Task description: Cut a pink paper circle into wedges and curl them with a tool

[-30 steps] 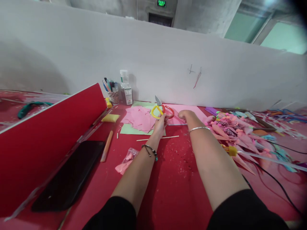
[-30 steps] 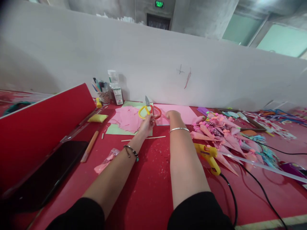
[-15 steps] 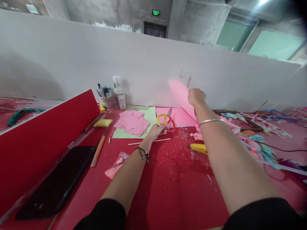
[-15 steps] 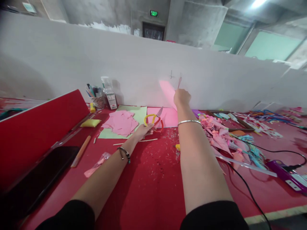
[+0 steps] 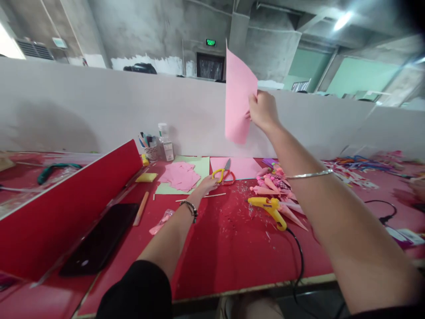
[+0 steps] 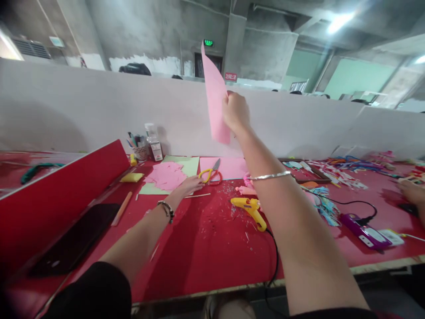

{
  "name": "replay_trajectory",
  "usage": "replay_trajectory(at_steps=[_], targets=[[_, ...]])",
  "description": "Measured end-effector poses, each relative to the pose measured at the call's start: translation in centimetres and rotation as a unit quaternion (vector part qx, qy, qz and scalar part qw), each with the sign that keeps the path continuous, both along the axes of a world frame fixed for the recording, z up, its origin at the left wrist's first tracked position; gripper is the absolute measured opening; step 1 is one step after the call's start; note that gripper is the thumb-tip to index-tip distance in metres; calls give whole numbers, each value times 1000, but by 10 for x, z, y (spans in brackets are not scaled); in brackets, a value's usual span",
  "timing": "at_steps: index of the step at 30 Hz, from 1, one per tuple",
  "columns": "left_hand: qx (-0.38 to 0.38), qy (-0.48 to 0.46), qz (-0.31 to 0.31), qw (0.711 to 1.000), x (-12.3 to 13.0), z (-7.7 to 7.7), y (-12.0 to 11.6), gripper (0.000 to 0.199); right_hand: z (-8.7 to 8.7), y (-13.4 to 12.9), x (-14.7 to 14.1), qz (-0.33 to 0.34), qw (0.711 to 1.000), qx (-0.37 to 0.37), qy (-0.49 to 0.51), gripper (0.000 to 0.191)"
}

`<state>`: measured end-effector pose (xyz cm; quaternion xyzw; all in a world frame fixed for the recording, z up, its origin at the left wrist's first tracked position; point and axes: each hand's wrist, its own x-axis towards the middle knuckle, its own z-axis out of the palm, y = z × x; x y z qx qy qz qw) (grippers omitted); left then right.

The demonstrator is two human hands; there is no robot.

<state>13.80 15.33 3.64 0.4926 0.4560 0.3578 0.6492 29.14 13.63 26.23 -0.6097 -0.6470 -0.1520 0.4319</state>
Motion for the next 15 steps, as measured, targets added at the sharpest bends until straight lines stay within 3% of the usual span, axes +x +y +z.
replay_trajectory(at_steps=[3,6,9,11,13,15], targets=[[34,-8,-5,999,-23,23,-20,31,1,-37,-17,84,996,32,17,37],[87,-29,12,996,-55,42,-50,27,-22,-90,-35,157,988,1,3,35],[149,-41,63,986,-92,51,-93,26,-68,-147,-48,260,963,-65,-19,32],[173,-33,97,980,-117,48,-128,32,-108,-179,-50,313,939,-134,-53,49],[192,-6,115,975,-141,38,-162,46,-149,-206,-48,327,922,-199,-50,58],[287,129,102,944,-162,20,-192,66,-187,-228,-43,342,902,-262,-9,59]])
